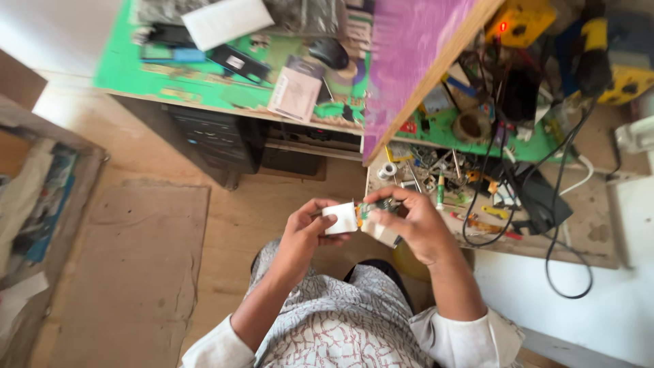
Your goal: The person handles a small electronic module, peeling a white label from its surface and manipulating a thin wire attached to it. The person moves from a cluttered workbench to a glass display counter and continues adjusting the wire and label on the module.
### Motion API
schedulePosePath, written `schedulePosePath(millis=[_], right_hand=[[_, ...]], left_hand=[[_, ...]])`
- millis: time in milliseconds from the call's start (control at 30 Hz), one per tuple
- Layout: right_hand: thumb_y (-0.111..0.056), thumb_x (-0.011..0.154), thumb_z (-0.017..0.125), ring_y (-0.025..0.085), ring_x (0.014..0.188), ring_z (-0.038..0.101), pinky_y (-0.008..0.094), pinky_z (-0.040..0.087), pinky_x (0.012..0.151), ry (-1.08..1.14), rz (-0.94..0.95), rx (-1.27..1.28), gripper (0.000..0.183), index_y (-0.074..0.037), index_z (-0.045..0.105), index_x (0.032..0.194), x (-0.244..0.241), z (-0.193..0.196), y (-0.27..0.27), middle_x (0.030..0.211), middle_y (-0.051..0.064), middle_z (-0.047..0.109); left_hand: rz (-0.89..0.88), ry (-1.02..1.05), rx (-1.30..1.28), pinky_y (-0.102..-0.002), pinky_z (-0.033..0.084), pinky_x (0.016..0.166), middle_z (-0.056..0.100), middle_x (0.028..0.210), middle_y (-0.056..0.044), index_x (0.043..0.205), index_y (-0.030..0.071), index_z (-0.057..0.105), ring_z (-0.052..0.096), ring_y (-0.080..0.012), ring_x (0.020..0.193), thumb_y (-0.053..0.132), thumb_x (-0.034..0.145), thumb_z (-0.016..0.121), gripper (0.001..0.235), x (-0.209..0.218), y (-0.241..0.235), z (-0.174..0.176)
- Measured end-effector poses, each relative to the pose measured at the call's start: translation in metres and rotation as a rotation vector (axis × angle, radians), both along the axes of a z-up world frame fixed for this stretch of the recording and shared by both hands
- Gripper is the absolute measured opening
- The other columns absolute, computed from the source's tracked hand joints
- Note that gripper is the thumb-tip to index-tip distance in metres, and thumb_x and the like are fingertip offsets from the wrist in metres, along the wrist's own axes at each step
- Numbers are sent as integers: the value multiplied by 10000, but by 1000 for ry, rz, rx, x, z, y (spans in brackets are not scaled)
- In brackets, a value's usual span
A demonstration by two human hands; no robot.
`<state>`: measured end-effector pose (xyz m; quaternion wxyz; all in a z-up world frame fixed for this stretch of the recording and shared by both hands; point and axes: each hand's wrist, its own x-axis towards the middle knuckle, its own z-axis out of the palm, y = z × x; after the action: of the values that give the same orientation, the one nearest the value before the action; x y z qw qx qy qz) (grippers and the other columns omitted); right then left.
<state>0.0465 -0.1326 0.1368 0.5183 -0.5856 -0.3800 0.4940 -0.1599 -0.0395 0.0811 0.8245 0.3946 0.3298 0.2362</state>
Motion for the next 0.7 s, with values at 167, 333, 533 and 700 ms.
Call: schedulePosePath(millis=[167,333,533,700], right_hand=[[-115,838,782,68,727,646,241,527,630,84,146,-142,266,-17,736,1082,-37,57,9,906,24,727],[-105,854,771,39,692,639,207,511,605,61,388,-178,262,-19,736,1099,-90,104,36,879,8,735],[-105,848,760,44,670,668,218,539,574,21,712,-188,261,-18,728,1093,-176,134,77,859,26,751],[-93,849,760,38,674,652,216,531,568,24,984,-177,254,-3,733,1085,-270,138,115,884,18,746]], left_hand=[[86,92,-24,-280,559,753,763,970,-68,1148,37,653,731,-145,831,189,962,592,248,-50,-20,51],[274,91,-54,-264,532,736,725,924,-33,1123,45,696,657,-96,809,226,981,610,246,-108,-37,91],[563,-103,-160,-286,569,789,719,986,-40,1141,74,664,683,-126,850,306,1009,554,289,-175,-55,108],[809,-284,-420,-333,564,778,717,1056,-53,1208,156,617,697,-169,893,428,1003,486,364,-241,-62,108]])
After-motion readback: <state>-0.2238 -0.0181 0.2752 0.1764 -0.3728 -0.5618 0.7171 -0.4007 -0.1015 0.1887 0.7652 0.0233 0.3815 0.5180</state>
